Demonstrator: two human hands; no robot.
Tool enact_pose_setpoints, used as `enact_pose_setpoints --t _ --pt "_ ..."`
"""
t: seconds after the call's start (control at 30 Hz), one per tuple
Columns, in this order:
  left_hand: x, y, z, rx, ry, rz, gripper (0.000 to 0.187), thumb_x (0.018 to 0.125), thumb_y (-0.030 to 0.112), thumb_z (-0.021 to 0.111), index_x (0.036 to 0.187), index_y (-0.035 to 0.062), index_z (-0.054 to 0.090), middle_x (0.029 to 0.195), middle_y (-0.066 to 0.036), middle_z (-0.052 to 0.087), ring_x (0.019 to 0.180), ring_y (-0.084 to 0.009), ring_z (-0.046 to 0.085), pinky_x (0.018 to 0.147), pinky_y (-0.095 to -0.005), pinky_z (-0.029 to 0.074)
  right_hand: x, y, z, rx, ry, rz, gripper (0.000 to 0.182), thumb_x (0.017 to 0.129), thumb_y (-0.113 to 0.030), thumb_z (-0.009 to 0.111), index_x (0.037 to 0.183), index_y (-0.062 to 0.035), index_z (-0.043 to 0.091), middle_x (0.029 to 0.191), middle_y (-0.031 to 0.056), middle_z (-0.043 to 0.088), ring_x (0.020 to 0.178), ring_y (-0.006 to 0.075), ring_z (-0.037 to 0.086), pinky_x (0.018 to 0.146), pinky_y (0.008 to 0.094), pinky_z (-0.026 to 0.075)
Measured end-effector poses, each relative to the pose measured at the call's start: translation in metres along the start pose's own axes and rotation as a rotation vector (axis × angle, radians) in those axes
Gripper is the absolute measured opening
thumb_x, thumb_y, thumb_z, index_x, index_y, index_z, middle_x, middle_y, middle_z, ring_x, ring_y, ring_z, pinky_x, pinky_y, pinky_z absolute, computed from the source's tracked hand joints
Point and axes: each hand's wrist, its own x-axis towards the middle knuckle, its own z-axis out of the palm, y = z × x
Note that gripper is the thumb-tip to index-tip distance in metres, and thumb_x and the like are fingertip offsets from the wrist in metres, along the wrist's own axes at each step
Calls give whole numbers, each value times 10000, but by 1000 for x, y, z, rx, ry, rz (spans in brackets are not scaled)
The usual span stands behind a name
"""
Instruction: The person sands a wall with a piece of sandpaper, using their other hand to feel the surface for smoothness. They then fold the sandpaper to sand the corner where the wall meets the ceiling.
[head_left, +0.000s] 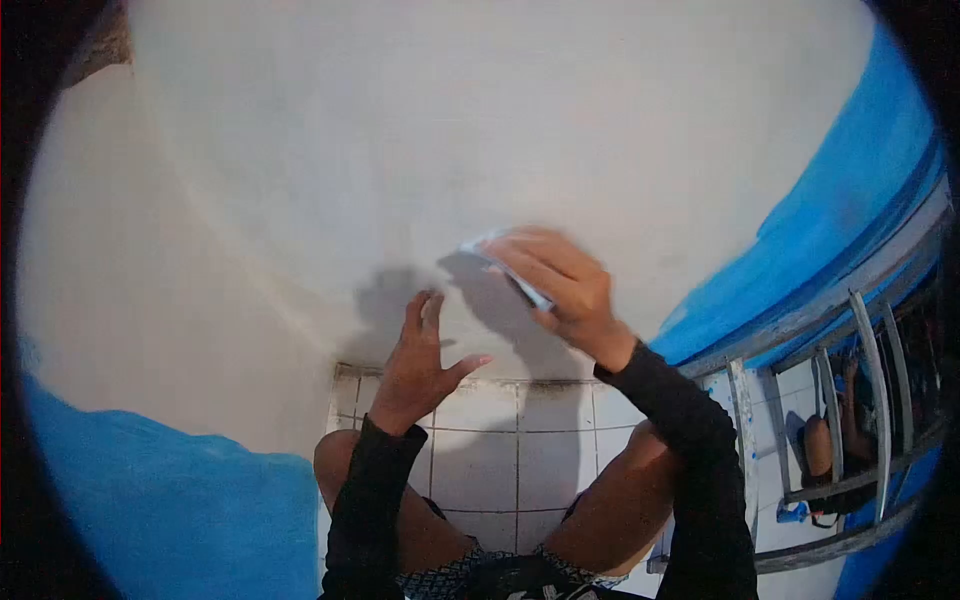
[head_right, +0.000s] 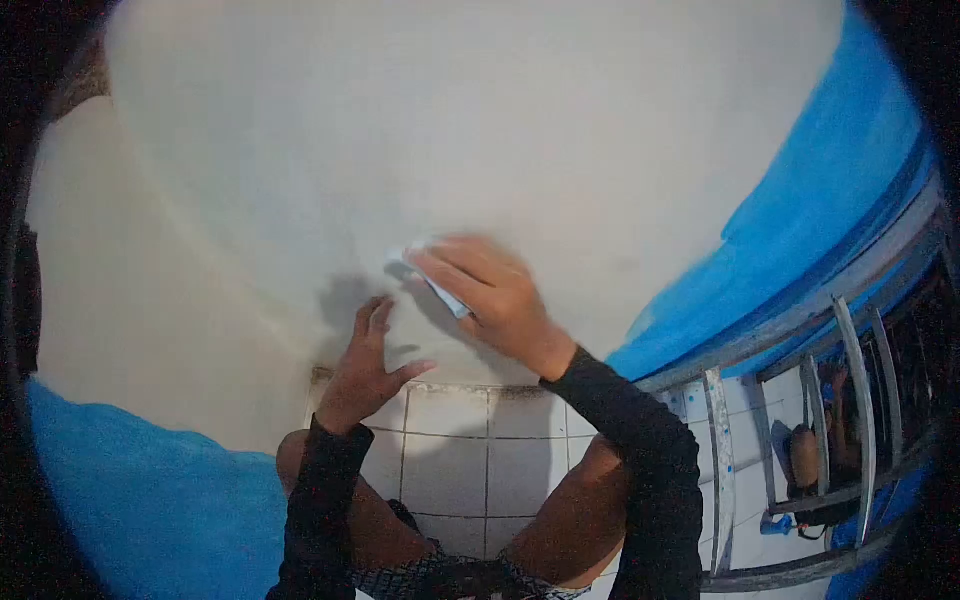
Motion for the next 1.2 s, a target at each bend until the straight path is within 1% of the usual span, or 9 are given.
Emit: enact_pose_setpoints --t 0.03,0.17,0.27,0.4,0.87,1.0,1.07,1.13,1.2 --pt "-2 3 2 36 -38 -72 963 787 464 795 1429 -81 327 1477 -317 282 1298 -466 443 1063 -523 427 16 7 -7 -161 115 -243 294 851 -110 672 1134 -30 694 1107 109 706 1003 283 690 907 414 549" --pt "-14 -1 14 164 -132 -83 962 807 474 773 1415 -122 325 1500 -365 208 1330 -514 393 1074 -536 411 35 21 -2 -410 47 -361 386 854 -102 642 1236 -43 643 1280 106 641 1205 285 609 1036 459 486" --pt "-25 -9 21 298 -175 81 932 825 461 757 1415 -128 340 1535 -383 87 1344 -554 354 1081 -530 408 3 43 28 -316 -293 -301 490 933 -157 536 1416 -85 500 1501 86 468 1385 247 448 1170 493 333" --pt "-25 -8 20 234 -316 76 866 824 443 756 1371 -145 431 1565 -359 -39 1377 -553 308 1073 -526 418 -32 44 45 -390 -560 -467 467 908 -180 534 1361 -68 551 1489 81 483 1389 233 444 1189 494 321" --pt "-27 -5 16 300 -333 17 810 814 424 745 1306 -171 496 1560 -388 -32 1340 -545 383 1066 -515 429 -40 44 34 -371 -634 -436 487 862 -190 603 1333 -74 569 1495 58 483 1401 176 422 1214 477 268" --pt "-32 -16 31 295 -425 17 580 877 276 632 1238 -170 549 1454 -429 271 1297 -535 438 1034 -524 456 6 31 10 -545 -424 -345 512 859 -180 601 1358 -73 554 1506 62 468 1411 192 411 1209 489 268" --pt "-33 -18 37 368 -413 91 493 893 216 586 1214 -158 571 1389 -431 395 1277 -522 466 1017 -520 470 -21 35 29 -535 -453 -353 542 841 -208 619 1360 -72 547 1516 52 452 1414 183 403 1209 480 277" --pt "-30 -4 32 316 -540 -58 415 885 136 533 1200 -131 578 1222 -369 566 1202 -479 540 975 -494 500 -60 40 52 -434 -569 -316 575 834 -247 625 1382 -102 532 1531 19 430 1420 171 385 1213 467 282" --pt "-32 -6 32 362 -593 2 413 900 156 533 1203 -122 566 1212 -344 574 1175 -461 561 960 -482 509 -90 49 71 -475 -608 -400 562 844 -256 617 1384 -127 534 1533 3 427 1425 171 375 1220 451 276"
